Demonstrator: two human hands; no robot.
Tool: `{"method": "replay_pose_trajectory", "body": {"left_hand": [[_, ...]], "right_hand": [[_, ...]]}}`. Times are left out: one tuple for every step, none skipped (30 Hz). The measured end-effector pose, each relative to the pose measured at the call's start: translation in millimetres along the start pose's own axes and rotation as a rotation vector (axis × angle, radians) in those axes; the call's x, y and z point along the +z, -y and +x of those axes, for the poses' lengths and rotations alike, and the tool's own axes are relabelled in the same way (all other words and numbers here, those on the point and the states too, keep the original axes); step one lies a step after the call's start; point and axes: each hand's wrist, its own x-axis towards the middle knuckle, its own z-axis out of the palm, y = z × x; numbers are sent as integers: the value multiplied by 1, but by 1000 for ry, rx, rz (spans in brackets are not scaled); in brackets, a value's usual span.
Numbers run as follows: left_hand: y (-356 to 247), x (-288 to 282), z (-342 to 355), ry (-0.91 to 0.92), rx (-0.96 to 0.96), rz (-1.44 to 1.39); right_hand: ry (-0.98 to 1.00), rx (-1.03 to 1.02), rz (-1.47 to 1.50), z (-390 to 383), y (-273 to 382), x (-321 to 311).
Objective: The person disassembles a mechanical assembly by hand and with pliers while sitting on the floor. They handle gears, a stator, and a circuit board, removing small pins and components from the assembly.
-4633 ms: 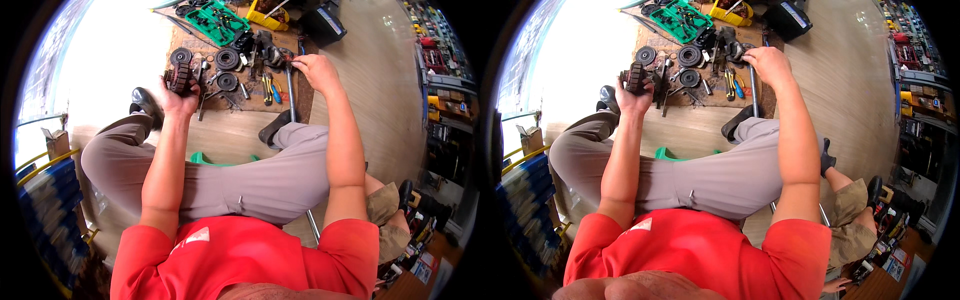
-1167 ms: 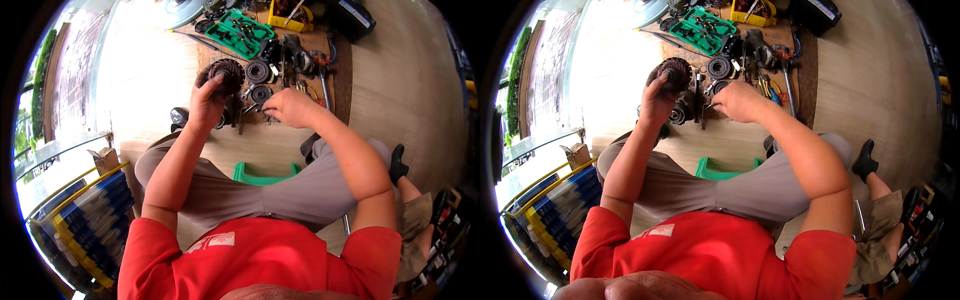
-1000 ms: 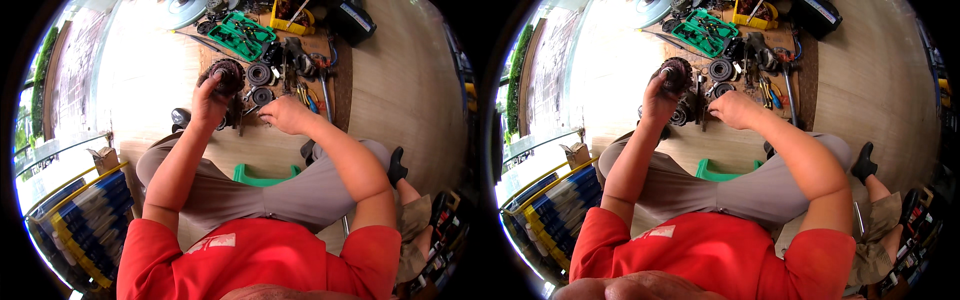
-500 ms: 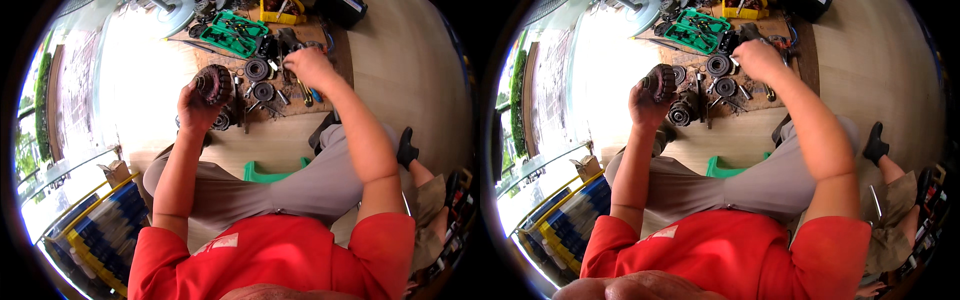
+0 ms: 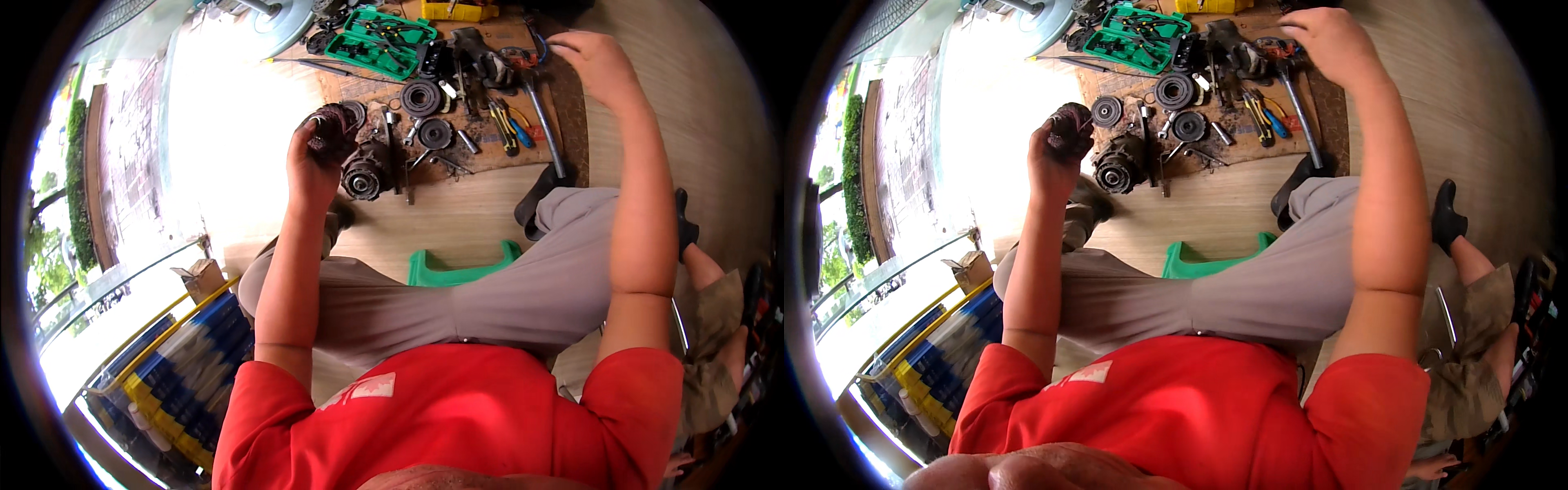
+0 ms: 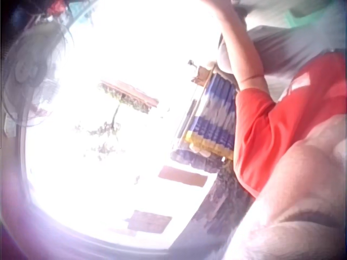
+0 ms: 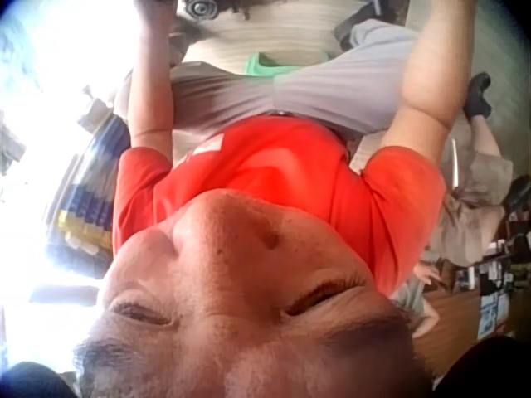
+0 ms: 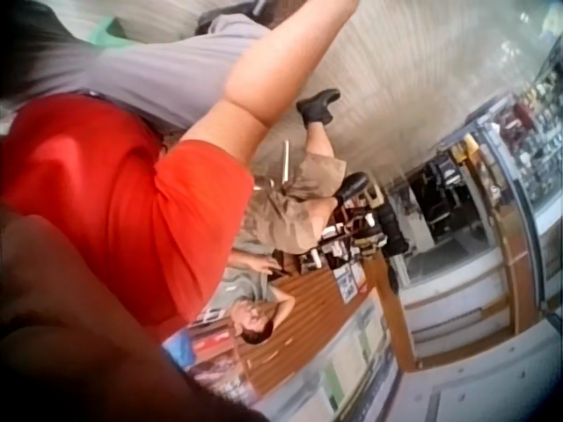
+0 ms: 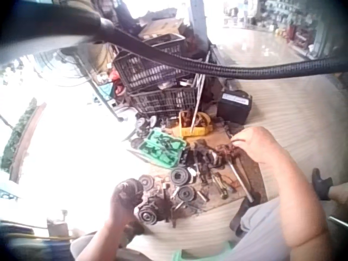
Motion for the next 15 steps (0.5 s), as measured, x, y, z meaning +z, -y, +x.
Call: {"method": "replay_pose_trajectory", "body": {"left_hand": [[-1, -3, 6, -1, 9, -35], [-5, -4, 6, -28, 37, -60], [-8, -5, 6, -55, 66, -84], [-11, -2, 10, -65, 84, -115], [-15, -3, 10, -91, 117, -142], [-20, -4, 10, -116, 149, -170], [-24, -6, 10, -143, 184, -197], [-29, -8, 10, -168, 218, -226], [-34, -11, 11, -165, 258, -239], [-39, -12, 11, -170, 271, -268], [-43, -12, 11, -174, 285, -298], [-47, -14, 9, -178, 299, -328], [-51, -15, 9, -146, 301, -340], [-53, -18, 8, -114, 301, -351], [-53, -19, 9, -75, 296, -366]], "right_hand": [[-21, 34, -47, -4, -9, -4], [-56, 39, -42, -5, -17, -6], [-90, 43, -37, -6, -25, -8], [-130, 60, -46, -9, -31, -17], [-109, 110, -26, -8, -34, -21], [-107, 114, -30, -8, -37, -26], [-105, 116, -30, -9, -39, -29], [-102, 118, -34, -10, -40, -34], [-104, 163, -37, -10, -40, -39], [-106, 210, -41, -12, -39, -44], [-107, 258, -47, -14, -43, -48], [-88, 303, -75, -15, -51, -49], [-71, 354, -106, -18, -65, -53], [-53, 404, -138, -20, -81, -57], [-38, 405, -163, -26, -108, -57]]}}
